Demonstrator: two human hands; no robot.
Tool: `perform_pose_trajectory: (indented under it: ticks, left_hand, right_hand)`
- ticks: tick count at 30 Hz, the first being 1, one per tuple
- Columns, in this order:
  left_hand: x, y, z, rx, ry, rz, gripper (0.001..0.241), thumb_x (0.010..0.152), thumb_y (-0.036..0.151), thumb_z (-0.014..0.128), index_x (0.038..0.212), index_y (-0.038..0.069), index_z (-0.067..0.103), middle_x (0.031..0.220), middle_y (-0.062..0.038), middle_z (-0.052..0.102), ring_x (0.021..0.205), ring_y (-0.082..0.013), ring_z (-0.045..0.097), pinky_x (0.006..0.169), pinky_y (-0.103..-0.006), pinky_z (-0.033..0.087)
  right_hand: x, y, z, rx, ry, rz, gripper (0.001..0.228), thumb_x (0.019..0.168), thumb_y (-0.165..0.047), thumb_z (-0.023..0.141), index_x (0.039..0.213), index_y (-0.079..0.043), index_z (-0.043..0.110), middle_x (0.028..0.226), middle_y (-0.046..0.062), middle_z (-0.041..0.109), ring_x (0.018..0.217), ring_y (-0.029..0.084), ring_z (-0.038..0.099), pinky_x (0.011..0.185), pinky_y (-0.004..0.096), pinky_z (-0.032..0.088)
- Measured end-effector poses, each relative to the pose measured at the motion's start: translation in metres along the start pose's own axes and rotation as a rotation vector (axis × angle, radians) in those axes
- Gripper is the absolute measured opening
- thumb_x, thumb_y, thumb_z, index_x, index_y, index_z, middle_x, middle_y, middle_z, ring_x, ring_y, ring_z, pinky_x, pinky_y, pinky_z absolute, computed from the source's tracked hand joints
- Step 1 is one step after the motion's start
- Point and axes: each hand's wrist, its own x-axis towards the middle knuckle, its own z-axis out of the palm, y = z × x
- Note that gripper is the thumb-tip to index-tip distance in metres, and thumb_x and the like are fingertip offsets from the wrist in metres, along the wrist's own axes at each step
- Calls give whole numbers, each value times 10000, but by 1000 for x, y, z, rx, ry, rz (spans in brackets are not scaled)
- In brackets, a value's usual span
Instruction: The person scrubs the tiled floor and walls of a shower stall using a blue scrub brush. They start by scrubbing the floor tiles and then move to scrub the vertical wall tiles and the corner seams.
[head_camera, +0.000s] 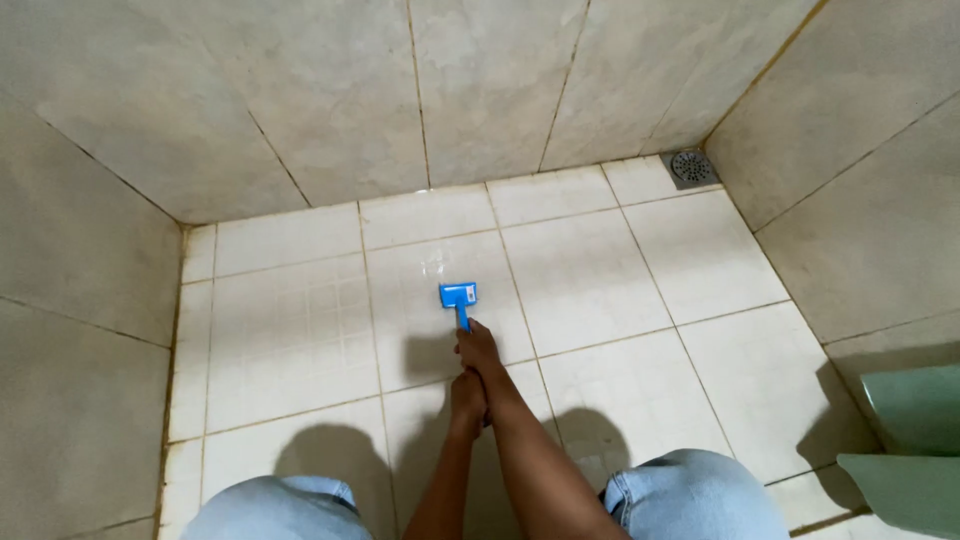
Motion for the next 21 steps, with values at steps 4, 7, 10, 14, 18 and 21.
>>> perform_pose_trajectory:
  ticks: [4, 7, 10, 14, 18, 21]
  left_hand:
    - [-18, 25, 4, 28, -3, -48, 536, 1041, 349, 366, 851, -48, 673, 700, -181, 684, 564, -273, 638, 496, -486, 452]
    - [-5, 8, 3, -67, -12, -170, 615, 1088, 425, 375, 837, -61, 655, 671, -205, 605, 486, -285, 512, 448, -489, 344]
    - [0, -1, -1, 248, -3, 143, 502, 1030, 329, 386, 809, -20, 671, 647, -161, 665, 464, -216, 631, 401, -432, 434]
    - [-44, 56, -7, -102, -34, -155, 539, 1061, 396, 367, 815, 3, 641, 581, -153, 576, 381, -244, 499, 345, -423, 322]
    - [-36, 48, -4, -160, -118, -150, 498, 1065, 348, 388, 784, -14, 583, 539, -130, 519, 354, -231, 448, 321, -412, 284]
    - [-51, 64, -8, -197, -83, -260, 468, 1064, 370, 367, 779, 40, 535, 532, -96, 465, 351, -221, 396, 328, -403, 246]
  right_hand:
    - [7, 3, -8, -96, 22, -52, 196, 971, -211, 530, 1093, -89, 624, 666, 100, 652, 447, 185, 563, 405, 362, 470]
    - [-7, -11, -7, -142, 56, -21, 170, 976, -196, 494, 1041, -80, 600, 667, 110, 644, 438, 204, 557, 408, 367, 470]
    - [-20, -20, -2, -105, 40, -4, 139, 952, -180, 497, 1021, -94, 582, 667, 113, 631, 434, 215, 539, 408, 387, 457]
    - [-12, -13, -3, -64, 22, -33, 134, 950, -197, 510, 999, -101, 589, 673, 107, 629, 439, 207, 533, 414, 386, 451]
    - [-4, -7, -10, -31, 87, -35, 182, 970, -219, 535, 977, -50, 604, 681, 117, 651, 451, 211, 557, 421, 381, 463]
    - [-8, -13, -6, -60, 83, 55, 188, 953, -202, 530, 987, -39, 618, 690, 118, 653, 436, 227, 553, 417, 395, 470]
